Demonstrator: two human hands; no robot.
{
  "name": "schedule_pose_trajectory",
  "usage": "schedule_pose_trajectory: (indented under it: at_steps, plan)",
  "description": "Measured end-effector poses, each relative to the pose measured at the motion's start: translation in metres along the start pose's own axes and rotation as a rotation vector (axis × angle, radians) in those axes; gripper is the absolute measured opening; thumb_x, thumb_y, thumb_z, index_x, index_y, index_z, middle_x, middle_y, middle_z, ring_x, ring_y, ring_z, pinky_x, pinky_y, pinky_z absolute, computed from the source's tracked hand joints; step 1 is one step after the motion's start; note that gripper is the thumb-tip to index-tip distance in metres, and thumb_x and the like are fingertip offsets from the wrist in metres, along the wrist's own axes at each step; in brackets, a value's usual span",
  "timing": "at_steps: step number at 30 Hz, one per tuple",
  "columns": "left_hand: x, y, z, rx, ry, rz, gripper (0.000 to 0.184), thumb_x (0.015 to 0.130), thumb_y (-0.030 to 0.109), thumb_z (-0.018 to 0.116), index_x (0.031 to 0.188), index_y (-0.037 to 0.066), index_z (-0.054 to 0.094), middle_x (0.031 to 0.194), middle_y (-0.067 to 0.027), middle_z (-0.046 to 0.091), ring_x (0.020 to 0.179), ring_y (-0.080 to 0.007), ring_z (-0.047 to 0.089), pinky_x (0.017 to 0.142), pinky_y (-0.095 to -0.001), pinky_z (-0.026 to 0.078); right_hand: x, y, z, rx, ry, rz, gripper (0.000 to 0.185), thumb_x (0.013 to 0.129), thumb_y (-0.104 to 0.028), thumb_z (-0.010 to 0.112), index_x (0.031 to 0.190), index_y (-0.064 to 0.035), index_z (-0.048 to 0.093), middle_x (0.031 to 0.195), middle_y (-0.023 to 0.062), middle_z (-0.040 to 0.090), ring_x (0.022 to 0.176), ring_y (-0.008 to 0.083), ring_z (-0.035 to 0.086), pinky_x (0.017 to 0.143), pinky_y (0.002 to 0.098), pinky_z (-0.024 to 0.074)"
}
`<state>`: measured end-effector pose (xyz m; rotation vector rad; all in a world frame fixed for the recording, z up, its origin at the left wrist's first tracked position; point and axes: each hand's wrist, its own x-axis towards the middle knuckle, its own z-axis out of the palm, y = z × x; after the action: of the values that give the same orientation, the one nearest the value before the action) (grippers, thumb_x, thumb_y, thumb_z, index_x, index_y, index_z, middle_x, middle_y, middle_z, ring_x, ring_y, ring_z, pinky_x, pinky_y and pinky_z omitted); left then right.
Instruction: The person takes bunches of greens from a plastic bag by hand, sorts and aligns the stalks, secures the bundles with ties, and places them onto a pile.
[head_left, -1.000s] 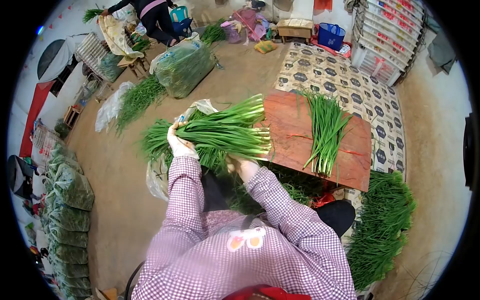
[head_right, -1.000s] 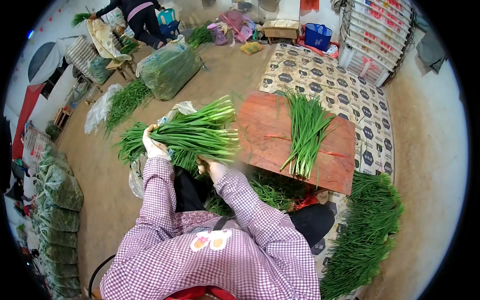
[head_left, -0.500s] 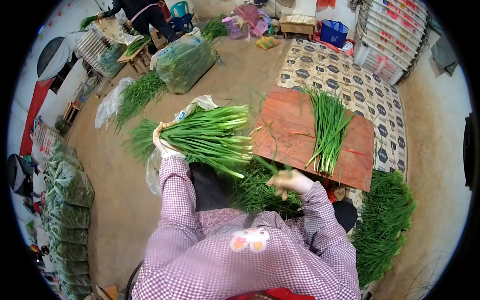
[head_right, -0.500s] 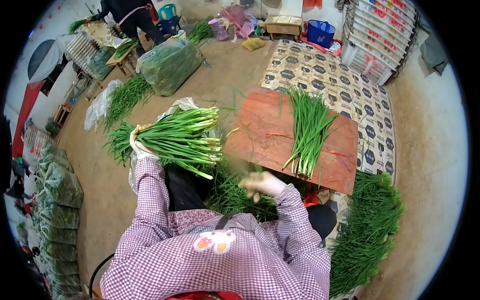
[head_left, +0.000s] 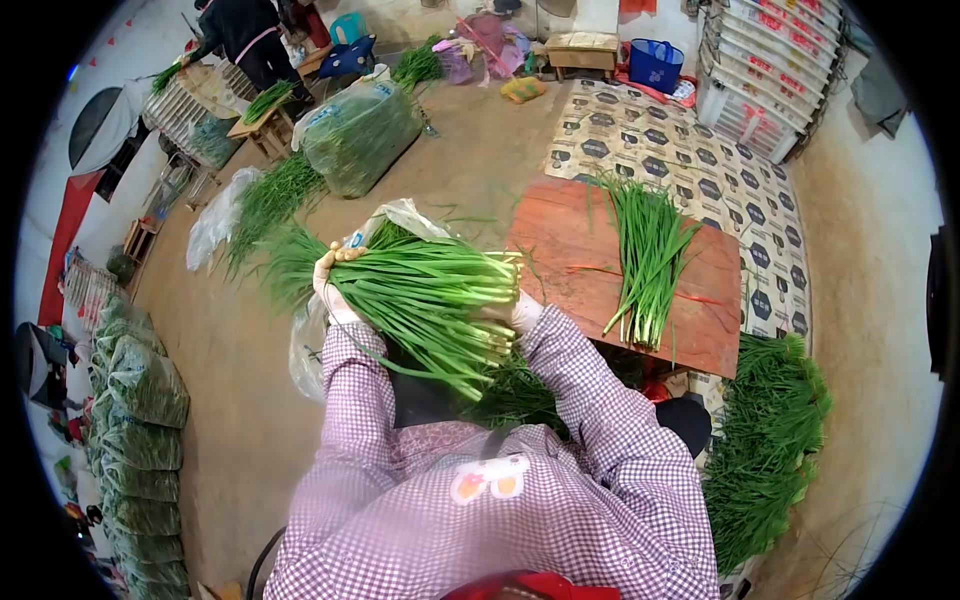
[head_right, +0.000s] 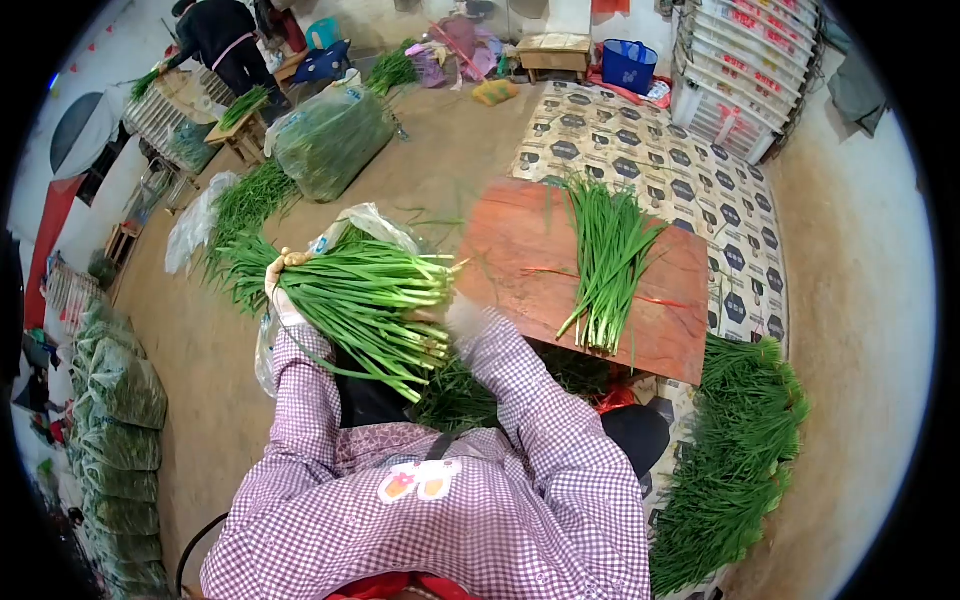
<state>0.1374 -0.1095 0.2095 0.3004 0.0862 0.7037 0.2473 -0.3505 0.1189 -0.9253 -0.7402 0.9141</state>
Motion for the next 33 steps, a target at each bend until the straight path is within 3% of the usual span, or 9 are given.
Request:
schedule_pose_trajectory:
  at_steps: [6, 10, 14, 16, 17, 19, 27, 30, 33]
  plan:
    - [0.007, 0.003, -0.01, 0.06, -0.065, 0.035, 0.012, 0.079, 0.009, 0.055, 0.09, 0.004, 0.056, 0.067, -0.0054, 0.058, 0.067, -0.019, 0.057, 0.081, -0.0347, 0.047, -0.03, -0.059, 0.051, 0.17, 0.31, 0.095, 0.033, 0.089, -0.028, 0.058, 0.114, -0.0058, 0.056, 0.087, 0.0033, 0.062, 0.071, 0.01, 0.058, 0.062, 0.0258, 0.0495]
    - [0.004, 0.006, -0.004, 0.123, 0.001, 0.078, 0.009, 0.078, 0.009, 0.056, 0.087, 0.005, 0.056, 0.066, -0.0042, 0.058, 0.067, -0.0174, 0.056, 0.079, -0.0341, 0.047, -0.07, -0.055, 0.023, 0.476, 0.624, 0.249, 0.02, 0.088, -0.024, 0.059, 0.094, -0.0057, 0.055, 0.057, -0.0073, 0.034, 0.041, 0.0035, 0.028, 0.038, 0.0226, 0.0244]
    - [0.002, 0.013, 0.003, 0.047, -0.033, 0.123, 0.009, 0.077, 0.008, 0.057, 0.086, 0.006, 0.056, 0.067, -0.0034, 0.058, 0.066, -0.0156, 0.055, 0.076, -0.0324, 0.047, -0.106, -0.045, -0.017, 0.544, 0.315, 0.131, 0.024, 0.089, -0.024, 0.06, 0.098, -0.0023, 0.057, 0.061, -0.0059, 0.041, 0.047, 0.0061, 0.038, 0.044, 0.0213, 0.0335]
    - [0.003, 0.01, 0.004, 0.036, -0.033, 0.122, 0.01, 0.077, 0.008, 0.058, 0.086, 0.007, 0.056, 0.067, -0.003, 0.057, 0.066, -0.0153, 0.055, 0.076, -0.0325, 0.047, -0.101, -0.051, -0.01, 0.068, 0.361, 0.267, 0.03, 0.09, -0.023, 0.06, 0.108, 0.0, 0.058, 0.079, 0.0017, 0.053, 0.068, 0.0117, 0.052, 0.061, 0.0266, 0.0453]
    - [0.002, 0.007, 0.005, 0.0, -0.063, 0.096, 0.01, 0.078, 0.008, 0.057, 0.088, 0.006, 0.056, 0.069, -0.0031, 0.056, 0.068, -0.0153, 0.054, 0.075, -0.0311, 0.046, -0.093, -0.022, -0.02, -0.056, 0.21, 0.248, 0.048, 0.088, -0.027, 0.061, 0.125, 0.0016, 0.05, 0.111, 0.0112, 0.055, 0.101, 0.0197, 0.054, 0.087, 0.0331, 0.0454]
    - [-0.002, 0.002, 0.004, -0.027, -0.088, 0.062, 0.011, 0.079, 0.008, 0.056, 0.09, 0.005, 0.057, 0.07, -0.0031, 0.056, 0.069, -0.0153, 0.054, 0.075, -0.0297, 0.046, -0.071, -0.022, 0.0, -0.553, 0.104, 0.17, 0.061, 0.089, -0.022, 0.06, 0.138, 0.0034, 0.034, 0.136, 0.0155, 0.044, 0.124, 0.0243, 0.044, 0.104, 0.0334, 0.0336]
    - [-0.001, -0.007, 0.011, -0.017, -0.188, 0.01, 0.015, 0.077, 0.008, 0.058, 0.091, 0.005, 0.056, 0.072, -0.0029, 0.053, 0.07, -0.0166, 0.053, 0.08, -0.0328, 0.045, -0.035, 0.005, 0.051, -0.291, 0.385, -0.179, 0.035, 0.09, -0.02, 0.061, 0.12, -0.0025, 0.055, 0.115, 0.011, 0.061, 0.106, 0.0224, 0.057, 0.093, 0.0342, 0.0458]
    - [-0.002, 0.0, 0.008, 0.014, -0.206, -0.003, 0.015, 0.077, 0.008, 0.058, 0.091, 0.005, 0.056, 0.071, -0.0026, 0.053, 0.07, -0.0164, 0.053, 0.08, -0.0341, 0.046, -0.048, 0.005, 0.058, 0.182, 0.533, 0.072, 0.029, 0.093, -0.012, 0.055, 0.121, -0.0014, 0.053, 0.116, 0.0087, 0.059, 0.1, 0.0202, 0.059, 0.091, 0.0329, 0.0482]
    - [0.001, 0.003, 0.006, 0.02, -0.192, 0.001, 0.014, 0.076, 0.008, 0.058, 0.09, 0.006, 0.057, 0.071, -0.0027, 0.054, 0.07, -0.0165, 0.054, 0.08, -0.0356, 0.047, -0.064, 0.022, 0.02, -0.052, 0.584, 0.181, 0.019, 0.094, -0.02, 0.053, 0.101, -0.0024, 0.056, 0.088, 0.0066, 0.059, 0.078, 0.018, 0.058, 0.069, 0.0319, 0.0488]
